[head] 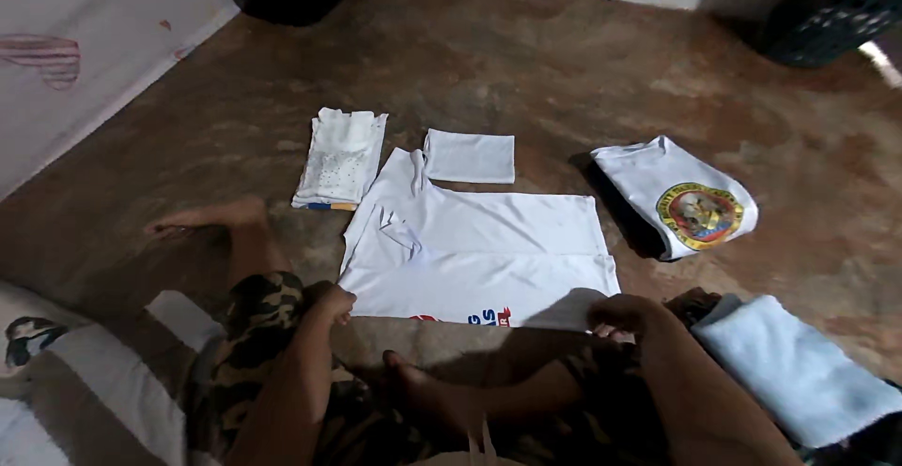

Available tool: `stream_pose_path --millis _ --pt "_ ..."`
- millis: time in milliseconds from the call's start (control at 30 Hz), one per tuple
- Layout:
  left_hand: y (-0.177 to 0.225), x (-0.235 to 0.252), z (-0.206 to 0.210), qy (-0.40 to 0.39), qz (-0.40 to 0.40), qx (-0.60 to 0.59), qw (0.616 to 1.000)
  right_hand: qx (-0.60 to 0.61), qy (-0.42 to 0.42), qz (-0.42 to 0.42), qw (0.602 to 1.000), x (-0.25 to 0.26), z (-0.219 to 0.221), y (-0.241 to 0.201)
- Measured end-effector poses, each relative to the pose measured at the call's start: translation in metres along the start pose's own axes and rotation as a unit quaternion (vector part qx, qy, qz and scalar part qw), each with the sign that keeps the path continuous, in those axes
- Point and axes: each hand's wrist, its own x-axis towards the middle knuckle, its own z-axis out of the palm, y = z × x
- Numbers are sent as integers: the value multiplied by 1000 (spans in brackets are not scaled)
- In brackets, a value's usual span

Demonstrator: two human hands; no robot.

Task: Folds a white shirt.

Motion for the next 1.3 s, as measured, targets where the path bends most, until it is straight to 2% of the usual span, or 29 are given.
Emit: stream_pose_path --millis 67,100,133,167,200,233,267,300,333,367,433,533,667,800,900,1100,1300 --pt "-2 0 0 2 -12 36 999 -17 -48 7 999 -14 -4 -7" --pt "-2 -2 0 0 -17 49 999 -64 -91 11 994 -37 -5 -21" --pt "-3 -6 0 1 -24 61 998 -119 -80 27 989 -78 7 -44" --pt "-3 -10 -1 0 -33 76 997 -156 64 70 983 -126 44 -66" --pt "-2 -14 -2 -3 -42 91 995 -205 132 95 965 -147 64 -80" --pt "-1 -18 -5 -5 -48 102 994 -229 126 94 961 -148 65 -87" --pt "1 -21 -9 -3 -45 104 994 -248 67 51 965 -128 50 -85" --pt "3 -22 -15 3 -28 98 995 -273 -29 -37 961 -84 20 -77" --pt "5 -22 -21 12 3 83 996 -259 -6 -81 962 -52 13 -73" --pt "9 -20 -27 25 40 67 997 -246 54 -118 960 -35 18 -78" --pt "20 -9 -38 60 108 31 992 -223 121 -223 941 -34 40 -110" --pt "46 2 -47 120 185 3 975 -215 118 -347 905 -42 78 -171" --pt "78 12 -51 154 250 43 955 -213 86 -436 870 -35 132 -243" --pt "106 38 -48 163 284 26 944 -200 102 -462 858 -32 172 -299" --pt "123 58 -44 148 259 28 954 -197 108 -460 859 -28 193 -323" --pt "142 93 -37 162 236 -41 957 -115 121 -424 890 -9 217 -336" --pt "134 108 -34 165 270 -63 947 -87 133 -381 911 -4 213 -338"
